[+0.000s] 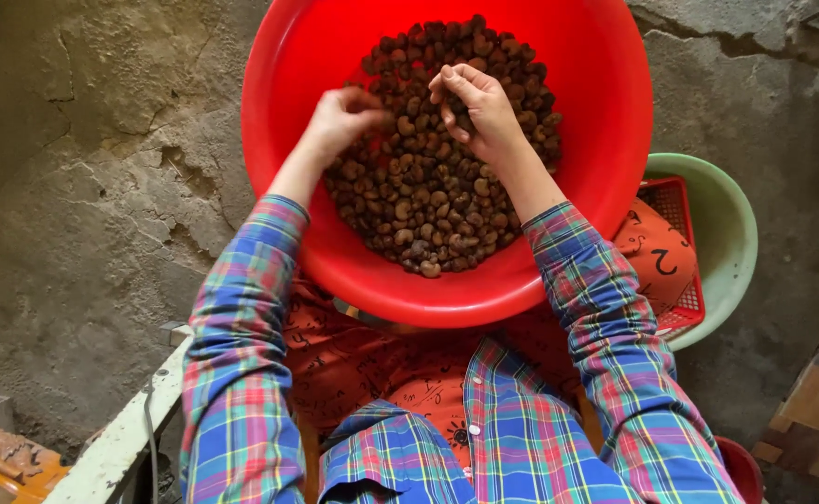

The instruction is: The person sorts cashews by hand in a large red bowl to remove damaged or off-grade nuts.

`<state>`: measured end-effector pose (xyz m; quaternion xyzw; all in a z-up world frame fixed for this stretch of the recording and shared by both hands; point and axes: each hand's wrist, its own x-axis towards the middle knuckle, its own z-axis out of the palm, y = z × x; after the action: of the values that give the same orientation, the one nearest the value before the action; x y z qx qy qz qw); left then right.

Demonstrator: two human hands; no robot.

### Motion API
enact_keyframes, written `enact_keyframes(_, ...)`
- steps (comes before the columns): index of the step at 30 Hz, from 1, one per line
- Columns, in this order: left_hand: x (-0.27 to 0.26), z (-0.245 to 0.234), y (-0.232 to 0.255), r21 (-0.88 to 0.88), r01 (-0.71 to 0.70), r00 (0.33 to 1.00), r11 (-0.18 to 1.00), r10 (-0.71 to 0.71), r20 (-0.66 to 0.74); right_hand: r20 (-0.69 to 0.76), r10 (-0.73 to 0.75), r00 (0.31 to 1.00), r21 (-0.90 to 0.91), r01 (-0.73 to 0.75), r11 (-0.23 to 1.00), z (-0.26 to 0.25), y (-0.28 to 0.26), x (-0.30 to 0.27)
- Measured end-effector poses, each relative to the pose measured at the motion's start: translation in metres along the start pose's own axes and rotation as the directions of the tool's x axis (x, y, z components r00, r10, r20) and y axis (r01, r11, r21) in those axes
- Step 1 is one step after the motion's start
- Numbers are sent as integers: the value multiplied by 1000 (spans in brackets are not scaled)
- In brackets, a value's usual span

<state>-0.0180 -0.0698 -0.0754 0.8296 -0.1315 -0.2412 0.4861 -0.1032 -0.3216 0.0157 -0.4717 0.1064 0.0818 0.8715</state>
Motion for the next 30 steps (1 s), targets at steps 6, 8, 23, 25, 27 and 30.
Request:
enact_keyframes(6, -13, -10, 72, -406, -97, 974, 909, 171, 151, 4, 158, 987, -209, -154, 966, 6, 10, 2)
enact_keyframes(8, 1, 5, 43, -190, -314, 934, 930, 266, -239, 16, 105, 994, -259, -97, 961, 7, 10, 0)
enact_keyframes(23, 19, 87, -84, 918, -252, 851, 305, 523, 60, -29, 83, 996, -157, -86, 984, -3, 11, 3)
enact_keyframes(25, 24, 89, -88, 913, -264, 856, 312, 512, 72, -40, 86, 996, -140, -91, 986, -3, 9, 3)
enact_keyframes(27, 35, 81, -90, 907, -269, 864, 325, 498, 78, -47, 95, 994, -129, -101, 987, -4, 8, 3)
enact_keyframes(30, 37, 44, -55, 438, -111, 983, 892, 162, -82, -74, 106, 992, -112, -114, 987, -8, 11, 5)
